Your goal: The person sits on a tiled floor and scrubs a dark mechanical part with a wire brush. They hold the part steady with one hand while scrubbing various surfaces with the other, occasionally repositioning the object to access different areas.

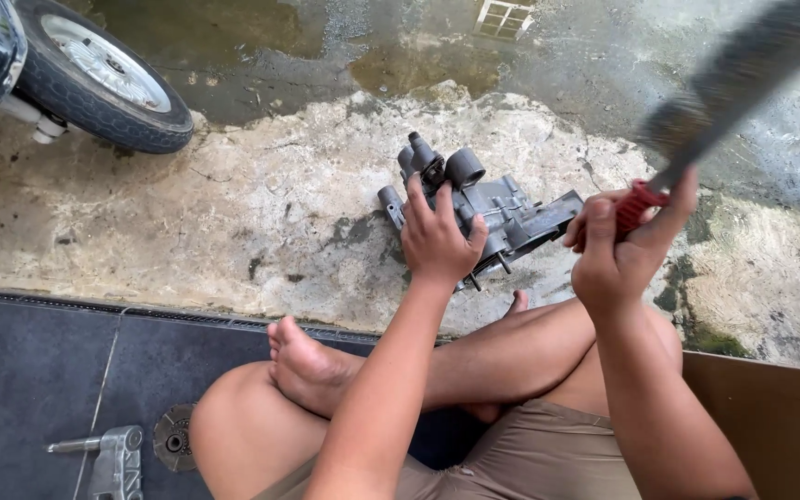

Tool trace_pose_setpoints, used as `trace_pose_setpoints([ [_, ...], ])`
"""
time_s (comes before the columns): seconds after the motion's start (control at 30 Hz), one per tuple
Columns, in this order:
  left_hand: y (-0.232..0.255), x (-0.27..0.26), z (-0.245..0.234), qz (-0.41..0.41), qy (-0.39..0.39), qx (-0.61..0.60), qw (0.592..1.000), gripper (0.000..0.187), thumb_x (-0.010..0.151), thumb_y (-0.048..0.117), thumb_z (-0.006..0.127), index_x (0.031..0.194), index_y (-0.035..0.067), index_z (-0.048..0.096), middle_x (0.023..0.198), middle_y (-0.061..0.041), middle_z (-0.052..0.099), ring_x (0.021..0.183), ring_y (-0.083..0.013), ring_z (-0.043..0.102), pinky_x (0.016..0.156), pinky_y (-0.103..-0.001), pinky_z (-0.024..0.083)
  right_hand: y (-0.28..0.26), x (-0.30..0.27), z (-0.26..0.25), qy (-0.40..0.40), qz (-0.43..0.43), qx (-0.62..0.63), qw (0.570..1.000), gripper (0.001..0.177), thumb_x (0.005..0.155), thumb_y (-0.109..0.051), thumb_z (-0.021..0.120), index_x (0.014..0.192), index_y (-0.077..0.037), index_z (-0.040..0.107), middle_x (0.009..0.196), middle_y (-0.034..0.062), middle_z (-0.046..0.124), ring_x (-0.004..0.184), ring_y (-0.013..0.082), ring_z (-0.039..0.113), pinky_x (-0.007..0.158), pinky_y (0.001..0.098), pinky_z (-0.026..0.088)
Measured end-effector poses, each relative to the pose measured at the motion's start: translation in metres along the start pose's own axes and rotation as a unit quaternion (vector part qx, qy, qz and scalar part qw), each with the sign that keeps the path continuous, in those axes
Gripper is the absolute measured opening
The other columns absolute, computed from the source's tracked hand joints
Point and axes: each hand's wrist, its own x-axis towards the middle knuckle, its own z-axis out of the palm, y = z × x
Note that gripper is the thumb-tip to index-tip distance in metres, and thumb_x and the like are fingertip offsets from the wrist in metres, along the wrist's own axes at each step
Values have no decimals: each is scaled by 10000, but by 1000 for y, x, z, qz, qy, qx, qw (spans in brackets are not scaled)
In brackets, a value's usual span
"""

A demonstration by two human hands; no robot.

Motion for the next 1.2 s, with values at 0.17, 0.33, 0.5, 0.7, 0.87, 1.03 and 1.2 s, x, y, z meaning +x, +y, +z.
trace_pose_setpoints([
  [0.17, 4, 1, -7, -8, -26, -8, 1000, 641, 798, 485, 520, 1272, 56, 571, 1442, -301, 374, 1129, -474, 603, 711, -551, 588, -7, 22, 24, -216, 338, -261, 878, 631, 1068, -139, 491, 1633, -189, 216, 1096, 267, 678, 797, 327, 644, 822, 448, 541],
  [0.33, 4, -4, -5, -12, -28, -17, 999, 629, 805, 467, 525, 1270, 47, 578, 1438, -307, 381, 1156, -471, 596, 736, -553, 584, -11, 5, 10, -121, 242, -186, 945, 750, 1059, 68, 555, 1660, -178, 178, 982, 249, 620, 645, 181, 521, 595, 256, 462],
  [0.5, 3, 1, -6, -7, -23, 4, 1000, 642, 790, 478, 564, 1278, 61, 569, 1444, -299, 375, 1171, -454, 590, 739, -546, 585, 46, -22, 12, -374, 163, -426, 807, 263, 1032, -371, 538, 1204, -173, 511, 748, 191, 668, 768, 461, 696, 674, 576, 539],
  [0.7, 4, 3, -7, 6, 3, -3, 1000, 615, 783, 465, 596, 1235, 47, 594, 1425, -306, 399, 1160, -453, 594, 740, -544, 586, 47, -37, 16, -311, 133, -425, 839, 199, 1069, -316, 511, 1154, -139, 542, 789, 193, 649, 775, 458, 687, 665, 560, 536],
  [0.87, 5, -1, -11, 5, -6, -8, 1000, 716, 712, 513, 652, 1253, 47, 591, 1437, -312, 395, 1172, -467, 590, 773, -568, 579, 77, -18, 11, -330, 128, -456, 817, 209, 1032, -362, 560, 1081, -163, 600, 803, 112, 651, 789, 401, 701, 694, 492, 555],
  [1.03, 7, 3, -19, -4, -13, -34, 999, 805, 659, 503, 728, 1302, 45, 574, 1491, -318, 350, 1221, -481, 575, 842, -585, 571, 110, 1, -23, -325, 146, -511, 782, 233, 987, -344, 610, 942, -116, 613, 757, 130, 626, 813, 418, 692, 724, 497, 550],
  [1.2, 11, 3, -26, -8, -41, -42, 998, 810, 689, 466, 765, 1337, 23, 564, 1508, -340, 336, 1259, -498, 558, 878, -590, 563, 101, 0, -15, -271, 112, -468, 834, 356, 974, -459, 684, 836, -140, 606, 699, 123, 582, 774, 409, 662, 667, 486, 529],
])
